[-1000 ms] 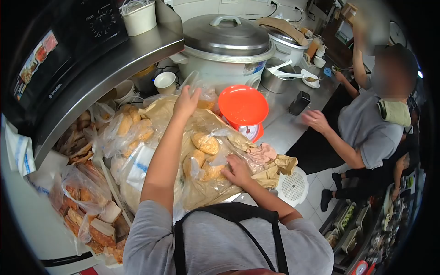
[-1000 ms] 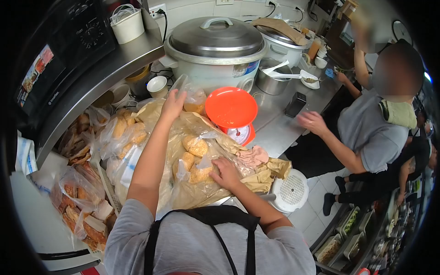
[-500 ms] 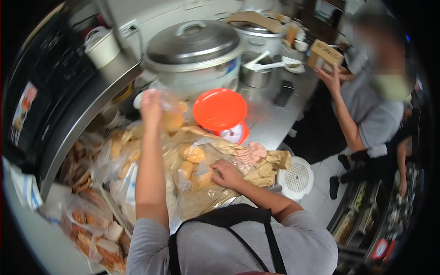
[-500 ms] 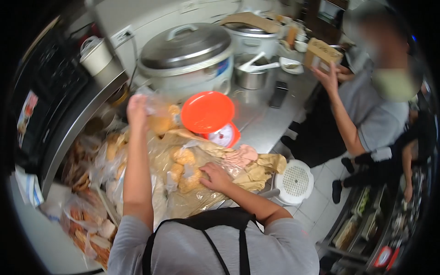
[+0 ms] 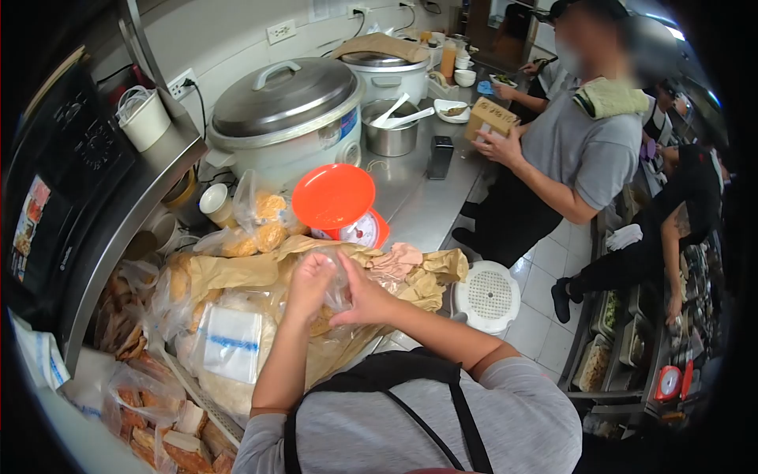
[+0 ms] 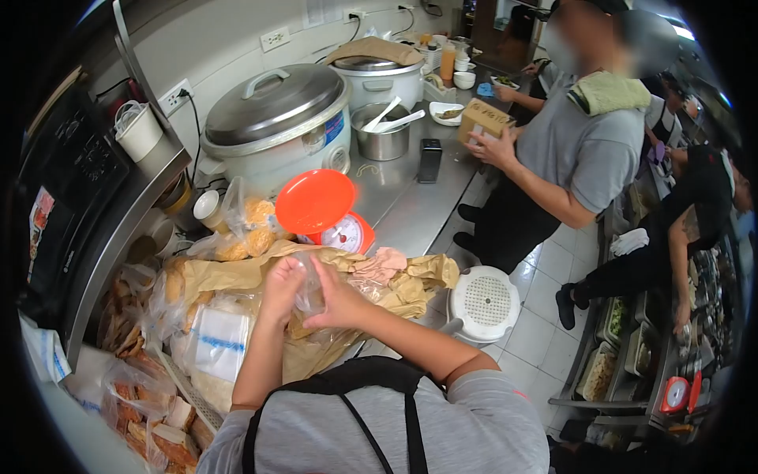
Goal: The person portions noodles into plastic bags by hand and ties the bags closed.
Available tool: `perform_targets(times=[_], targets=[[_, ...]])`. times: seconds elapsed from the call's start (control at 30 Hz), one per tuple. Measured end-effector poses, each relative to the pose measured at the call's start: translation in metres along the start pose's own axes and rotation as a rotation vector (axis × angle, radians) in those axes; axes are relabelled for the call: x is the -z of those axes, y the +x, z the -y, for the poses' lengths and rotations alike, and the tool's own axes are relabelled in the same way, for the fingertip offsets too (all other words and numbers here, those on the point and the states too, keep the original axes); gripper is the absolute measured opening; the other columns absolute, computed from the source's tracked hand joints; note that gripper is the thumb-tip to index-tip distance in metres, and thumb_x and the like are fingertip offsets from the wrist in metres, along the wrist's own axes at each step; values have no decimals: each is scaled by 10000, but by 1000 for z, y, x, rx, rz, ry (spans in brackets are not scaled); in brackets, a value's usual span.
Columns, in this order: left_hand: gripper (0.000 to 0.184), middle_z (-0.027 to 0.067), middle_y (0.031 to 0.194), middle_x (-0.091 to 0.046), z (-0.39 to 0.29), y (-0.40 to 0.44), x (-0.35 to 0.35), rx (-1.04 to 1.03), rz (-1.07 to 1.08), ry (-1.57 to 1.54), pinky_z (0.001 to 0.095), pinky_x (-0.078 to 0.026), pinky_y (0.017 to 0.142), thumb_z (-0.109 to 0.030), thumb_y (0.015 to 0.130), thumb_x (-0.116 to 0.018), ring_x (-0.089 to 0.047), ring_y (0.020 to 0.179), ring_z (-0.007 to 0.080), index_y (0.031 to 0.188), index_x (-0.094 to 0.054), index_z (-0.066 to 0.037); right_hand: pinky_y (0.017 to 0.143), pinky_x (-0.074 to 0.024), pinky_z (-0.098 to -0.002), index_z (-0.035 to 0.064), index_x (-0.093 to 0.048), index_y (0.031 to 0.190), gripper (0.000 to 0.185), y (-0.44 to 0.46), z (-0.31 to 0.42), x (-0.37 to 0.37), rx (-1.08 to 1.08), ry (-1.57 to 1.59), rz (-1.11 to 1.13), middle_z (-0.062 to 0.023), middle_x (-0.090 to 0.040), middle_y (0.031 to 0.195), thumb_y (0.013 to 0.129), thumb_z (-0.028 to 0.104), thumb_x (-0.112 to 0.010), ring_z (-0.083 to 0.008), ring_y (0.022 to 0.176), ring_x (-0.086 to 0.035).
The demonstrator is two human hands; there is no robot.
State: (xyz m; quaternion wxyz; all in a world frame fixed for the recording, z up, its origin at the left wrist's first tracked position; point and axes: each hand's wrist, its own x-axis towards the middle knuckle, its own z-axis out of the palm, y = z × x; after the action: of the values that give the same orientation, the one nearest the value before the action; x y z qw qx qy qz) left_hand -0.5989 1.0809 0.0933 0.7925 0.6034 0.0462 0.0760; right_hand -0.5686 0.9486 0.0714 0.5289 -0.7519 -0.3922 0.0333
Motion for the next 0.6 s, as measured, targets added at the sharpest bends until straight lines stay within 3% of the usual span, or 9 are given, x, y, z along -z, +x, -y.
perform_targets(times=[0.1,0.13,0.17,0.2,0.3,0.33,0.43,0.53,0.6], targets=[[59,-18,747,-507,9,-11,-10,-8,176,18,169,-376,601,-27,777,-518,-465,668,40,816,-478,-45,779,-394,-342,64,-304,1214,736,-2,-23,-13,1,106,-41,-194,-461,1072,608,221,-691,-316,941,-487],[65,-13,769,-509,5,-16,-12,-16,213,39,169,-375,612,-20,778,-514,-468,690,42,825,-475,-41,770,-407,-316,52,-431,1105,538,0,-23,-8,-104,146,45,-144,-543,945,640,195,-661,-242,885,-530],[71,-7,791,-510,3,-19,-14,-23,250,59,168,-374,623,-12,779,-509,-471,711,44,834,-472,-37,756,-413,-305,50,-460,1057,466,1,-22,-2,-117,183,50,-129,-553,918,653,183,-648,-226,857,-539],[220,37,865,-506,4,-20,-10,-54,226,-1,202,-378,659,-90,744,-583,-471,780,74,928,-478,-33,741,-420,-295,47,-488,1009,394,1,-20,3,-132,220,55,-114,-563,892,665,172,-634,-209,829,-547],[522,72,963,-477,-2,-20,2,-427,199,87,263,-366,744,-261,648,-685,-452,900,129,1058,-448,-40,691,-434,-272,45,-529,923,263,3,2,23,-99,310,24,-87,-578,847,693,149,-605,-166,762,-557],[788,88,1086,-426,3,-19,13,-313,255,197,310,-325,840,-415,525,-732,-402,1007,184,1139,-400,-50,673,-438,-266,45,-535,903,233,4,10,25,-71,339,5,-81,-580,839,701,143,-597,-153,743,-557],[782,79,1138,-414,23,-25,25,-71,645,790,324,-309,878,-416,527,-732,-392,1038,214,1134,-401,-50,648,-440,-279,56,-536,892,223,4,14,13,42,335,105,-84,-580,807,690,130,-592,-171,728,-562],[697,82,1127,-447,49,-32,18,-92,526,898,325,-323,881,-369,550,-732,-413,1032,229,1095,-445,-43,628,-440,-283,60,-531,868,197,0,39,14,35,-17,304,-84,-579,763,682,110,-571,-189,711,-568],[600,88,1098,-472,53,-39,15,170,624,707,319,-330,880,-324,591,-711,-423,1034,224,1065,-478,-41,622,-438,-286,61,-522,859,193,2,48,18,9,85,336,-87,-575,737,673,97,-558,-203,698,-568]])
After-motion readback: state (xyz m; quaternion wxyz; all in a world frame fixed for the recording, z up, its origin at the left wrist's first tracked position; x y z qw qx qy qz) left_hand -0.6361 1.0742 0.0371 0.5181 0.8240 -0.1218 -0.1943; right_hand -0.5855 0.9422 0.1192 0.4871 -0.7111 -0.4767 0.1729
